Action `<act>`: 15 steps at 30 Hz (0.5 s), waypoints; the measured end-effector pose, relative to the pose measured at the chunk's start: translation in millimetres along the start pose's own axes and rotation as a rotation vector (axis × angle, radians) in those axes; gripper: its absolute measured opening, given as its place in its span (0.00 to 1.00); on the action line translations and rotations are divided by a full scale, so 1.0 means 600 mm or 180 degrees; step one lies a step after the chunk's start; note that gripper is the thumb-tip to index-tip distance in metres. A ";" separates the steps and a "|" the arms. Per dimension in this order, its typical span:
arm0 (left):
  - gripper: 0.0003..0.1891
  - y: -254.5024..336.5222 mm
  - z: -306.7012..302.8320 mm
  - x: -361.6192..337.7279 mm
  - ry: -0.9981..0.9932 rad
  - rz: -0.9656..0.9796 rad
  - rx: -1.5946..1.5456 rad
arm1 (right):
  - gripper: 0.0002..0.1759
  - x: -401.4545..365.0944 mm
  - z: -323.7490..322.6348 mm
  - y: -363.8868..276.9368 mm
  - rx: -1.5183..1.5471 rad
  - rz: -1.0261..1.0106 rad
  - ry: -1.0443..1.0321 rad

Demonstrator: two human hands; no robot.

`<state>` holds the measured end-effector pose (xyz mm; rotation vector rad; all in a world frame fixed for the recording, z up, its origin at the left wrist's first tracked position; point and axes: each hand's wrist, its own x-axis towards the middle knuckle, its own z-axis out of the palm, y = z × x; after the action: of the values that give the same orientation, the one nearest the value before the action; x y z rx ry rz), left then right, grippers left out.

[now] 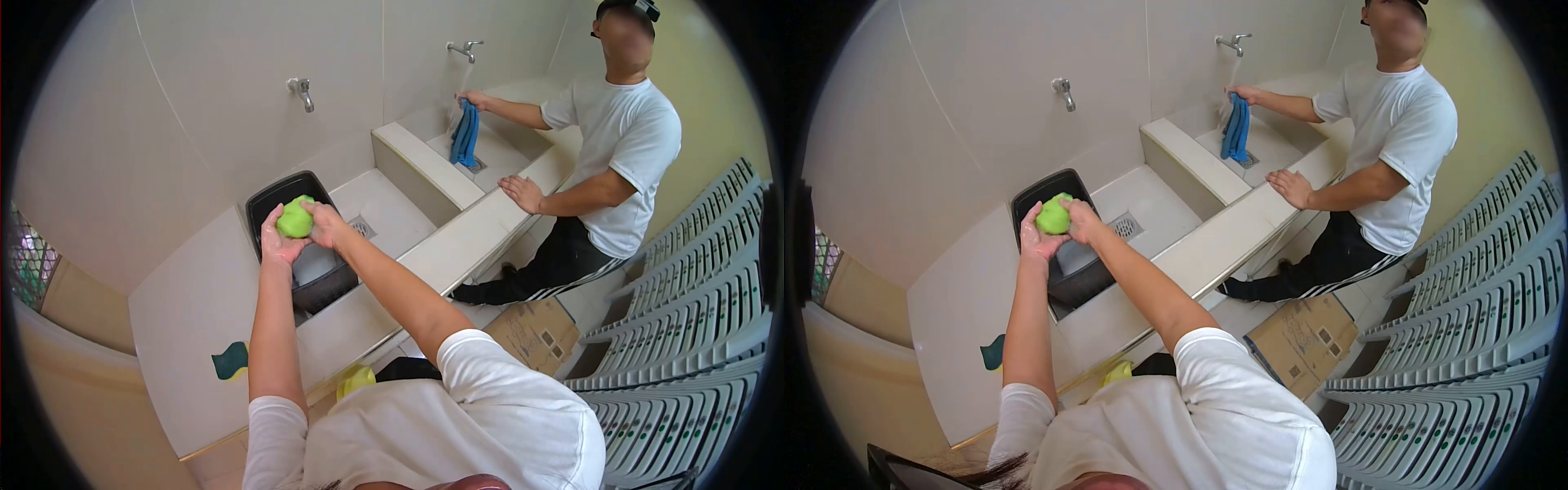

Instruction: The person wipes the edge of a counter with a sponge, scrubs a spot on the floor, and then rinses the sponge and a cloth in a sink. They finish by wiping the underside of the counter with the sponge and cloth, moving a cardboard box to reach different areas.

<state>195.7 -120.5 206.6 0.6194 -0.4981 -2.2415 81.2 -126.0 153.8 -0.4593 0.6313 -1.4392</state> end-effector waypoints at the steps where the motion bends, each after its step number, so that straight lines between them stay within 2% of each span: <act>1: 0.19 -0.002 -0.016 0.020 -0.0015 0.0015 0.0000 | 0.18 -0.009 0.004 -0.003 -0.0013 -0.0009 -0.0014; 3: 0.18 0.002 -0.078 0.076 0.0549 0.0432 -0.0254 | 0.22 -0.032 0.017 -0.012 -0.2007 0.0464 0.0948; 4: 0.17 0.004 -0.086 0.079 0.0703 0.0512 -0.0214 | 0.25 -0.034 0.016 -0.006 -0.1783 0.0851 0.0993; 5: 0.17 0.001 -0.092 0.086 0.0706 0.0513 -0.0219 | 0.25 -0.032 0.011 -0.010 -0.1786 0.0855 0.0992; 7: 0.20 -0.013 -0.067 0.071 0.1419 0.1286 0.0657 | 0.28 -0.050 0.023 -0.033 0.0902 0.2057 0.0690; 8: 0.20 -0.019 -0.053 0.062 0.1440 0.1280 0.0647 | 0.28 -0.048 0.028 -0.037 0.1110 0.2021 0.0845; 9: 0.22 -0.023 -0.036 0.052 0.1183 0.1436 0.1364 | 0.28 -0.044 0.022 -0.032 0.1104 0.2041 0.0852; 10: 0.24 -0.026 -0.024 0.046 0.0909 0.1582 0.2081 | 0.27 -0.037 0.011 -0.026 0.0919 0.1741 0.0480; 11: 0.23 -0.032 -0.014 0.036 0.0441 0.1479 0.2088 | 0.27 -0.029 0.003 -0.021 0.0737 0.1432 0.0103; 13: 0.17 -0.032 -0.012 0.038 0.0134 0.1421 0.2382 | 0.25 -0.006 -0.011 -0.009 0.0717 0.1280 0.0187; 14: 0.17 -0.031 -0.010 0.037 0.0136 0.1444 0.2379 | 0.24 0.003 -0.014 -0.005 0.1100 0.1292 0.0308; 15: 0.15 -0.031 -0.006 0.033 0.0410 0.1454 0.2201 | 0.23 0.012 -0.015 -0.001 0.1477 0.1309 0.0425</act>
<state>175.6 -123.8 188.5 0.8778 -1.2315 -1.5617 75.1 -132.5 146.4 0.1290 0.4438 -1.1754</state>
